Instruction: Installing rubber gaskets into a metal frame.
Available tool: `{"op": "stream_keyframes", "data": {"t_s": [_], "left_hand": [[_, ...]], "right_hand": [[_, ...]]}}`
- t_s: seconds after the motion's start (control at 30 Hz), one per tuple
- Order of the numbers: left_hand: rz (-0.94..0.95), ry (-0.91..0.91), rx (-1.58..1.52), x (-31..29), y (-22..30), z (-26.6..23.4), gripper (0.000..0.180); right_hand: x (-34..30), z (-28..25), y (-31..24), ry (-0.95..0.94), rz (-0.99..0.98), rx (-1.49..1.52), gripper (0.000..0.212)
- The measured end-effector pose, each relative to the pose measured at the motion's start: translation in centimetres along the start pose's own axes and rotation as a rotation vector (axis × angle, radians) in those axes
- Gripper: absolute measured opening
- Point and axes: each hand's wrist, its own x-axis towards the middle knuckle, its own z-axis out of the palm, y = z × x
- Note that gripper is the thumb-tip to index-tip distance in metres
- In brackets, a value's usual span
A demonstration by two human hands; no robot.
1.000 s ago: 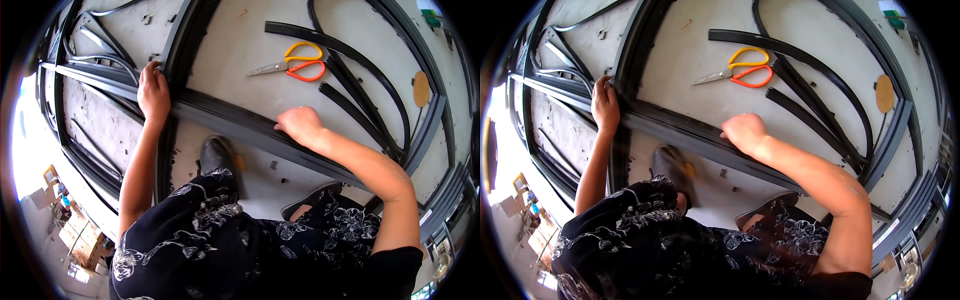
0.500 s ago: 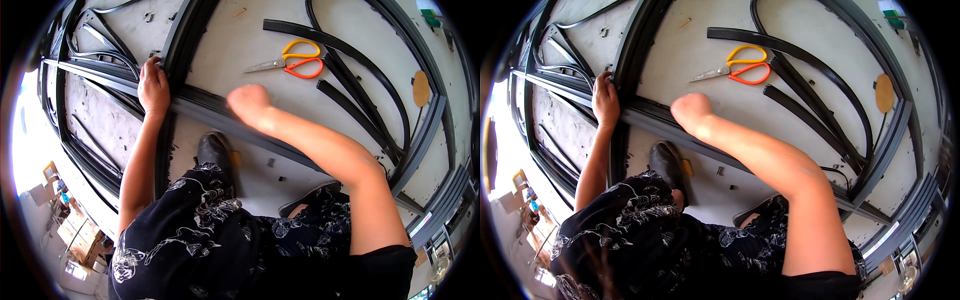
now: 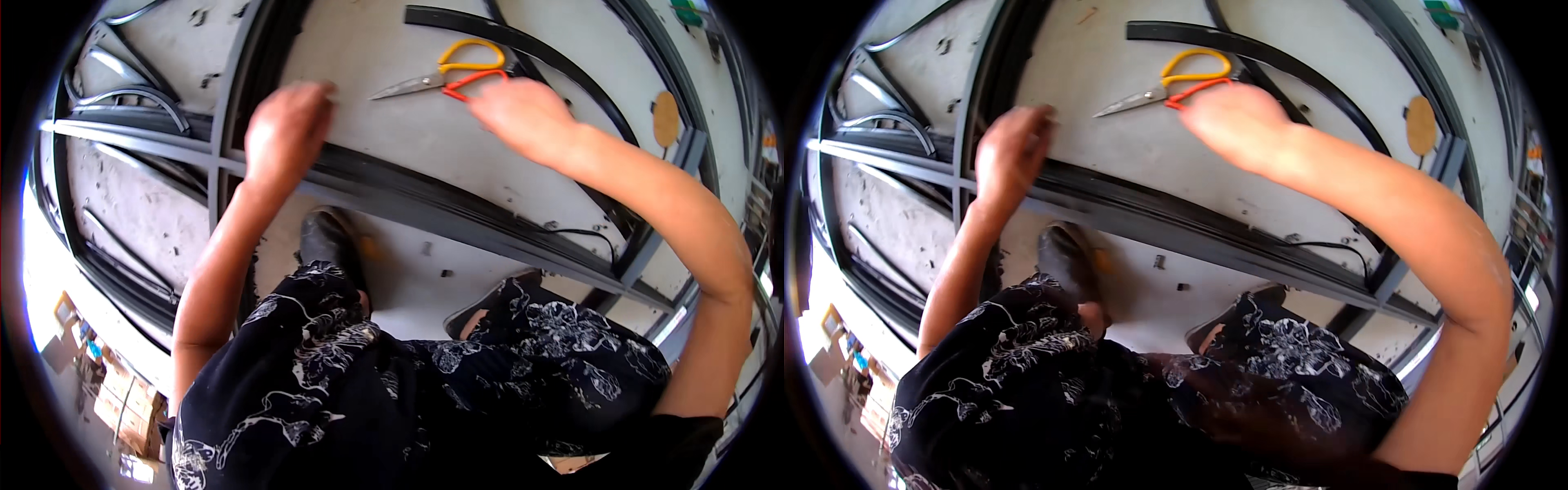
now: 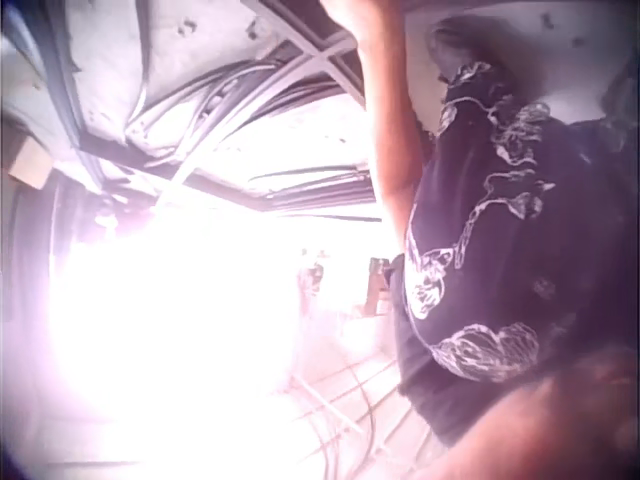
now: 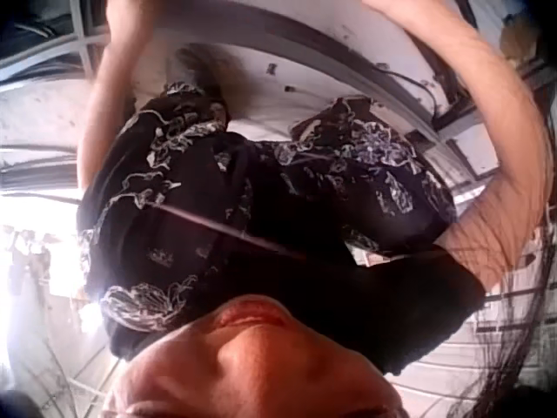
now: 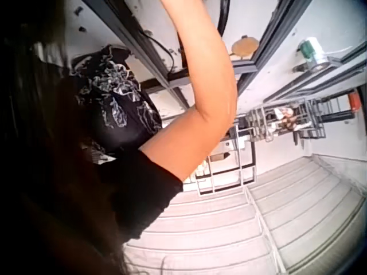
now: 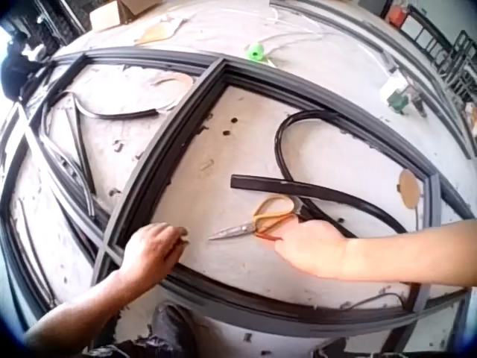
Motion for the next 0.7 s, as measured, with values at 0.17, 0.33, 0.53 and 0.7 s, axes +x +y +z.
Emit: {"op": "stream_keyframes", "data": {"t_s": [0.17,0.33,0.53,0.7], "left_hand": [[0.433,-0.485,0.029,1.2,6.5,6.0,0.015],[0.409,-0.69,-0.047,1.6,10.3,8.5,0.015],[0.328,-0.691,0.006,1.4,12.9,10.5,0.015],[0.237,-0.795,0.009,2.1,13.5,10.8,0.017]], "right_hand": [[-13.0,4.1,0.6,-0.219,0.105,-0.133,0.005],[-13.7,11.8,-4.9,0.194,0.311,0.462,0.022],[-11.3,12.3,-7.0,0.293,0.523,0.671,0.019],[-11.1,13.1,-7.1,0.339,0.537,0.682,0.014]]}}
